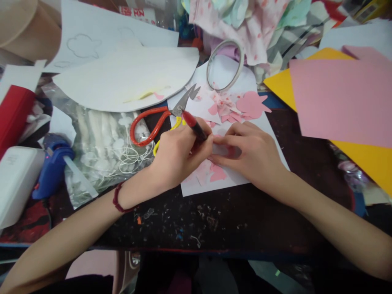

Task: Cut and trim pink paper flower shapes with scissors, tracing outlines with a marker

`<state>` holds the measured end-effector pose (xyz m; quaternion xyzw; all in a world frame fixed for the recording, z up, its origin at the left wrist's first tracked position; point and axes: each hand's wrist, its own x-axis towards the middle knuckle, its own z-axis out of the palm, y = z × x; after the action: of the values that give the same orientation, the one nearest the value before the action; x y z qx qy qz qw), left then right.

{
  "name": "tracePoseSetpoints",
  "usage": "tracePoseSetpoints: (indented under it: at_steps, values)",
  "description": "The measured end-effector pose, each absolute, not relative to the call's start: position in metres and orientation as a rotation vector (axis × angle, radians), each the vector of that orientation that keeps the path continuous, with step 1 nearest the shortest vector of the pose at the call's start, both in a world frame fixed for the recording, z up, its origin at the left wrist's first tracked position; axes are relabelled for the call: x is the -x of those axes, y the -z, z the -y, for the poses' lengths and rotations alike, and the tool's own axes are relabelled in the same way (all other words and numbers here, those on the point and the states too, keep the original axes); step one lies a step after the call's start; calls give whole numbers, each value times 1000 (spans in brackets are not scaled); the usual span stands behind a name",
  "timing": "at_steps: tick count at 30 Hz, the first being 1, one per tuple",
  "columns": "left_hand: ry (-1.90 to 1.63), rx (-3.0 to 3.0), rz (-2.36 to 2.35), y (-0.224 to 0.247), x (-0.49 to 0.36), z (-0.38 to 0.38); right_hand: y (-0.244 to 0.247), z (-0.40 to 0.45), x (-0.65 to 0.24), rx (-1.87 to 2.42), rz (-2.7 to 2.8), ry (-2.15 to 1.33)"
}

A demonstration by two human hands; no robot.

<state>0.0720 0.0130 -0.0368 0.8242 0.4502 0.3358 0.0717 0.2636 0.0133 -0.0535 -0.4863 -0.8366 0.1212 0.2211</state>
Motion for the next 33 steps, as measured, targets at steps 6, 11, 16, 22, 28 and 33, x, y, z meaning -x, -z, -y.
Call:
tracePoseSetpoints:
  at_steps: [6,11,16,22,28,33]
  values:
    - [-990,-2463,-1375,37,-72,-14,54,-13,-264,1336,2314,-329]
    - [-1002,-2467,-1370,37,-73,-14,54,-13,-264,1338,2318,-327]
    - [-1009,-2479,-1387,37,-72,-14,54,-13,-264,1328,2311,-314]
    - [-994,-2447,-1394,37,-72,-13,55,-13,-264,1331,2314,-329]
    - [-976,-2448,-1412,36,-72,-13,54,-13,-264,1350,2313,-341]
    - [-969,-2453,-1428,35,-72,-12,52,-13,-264,1357,2314,-352]
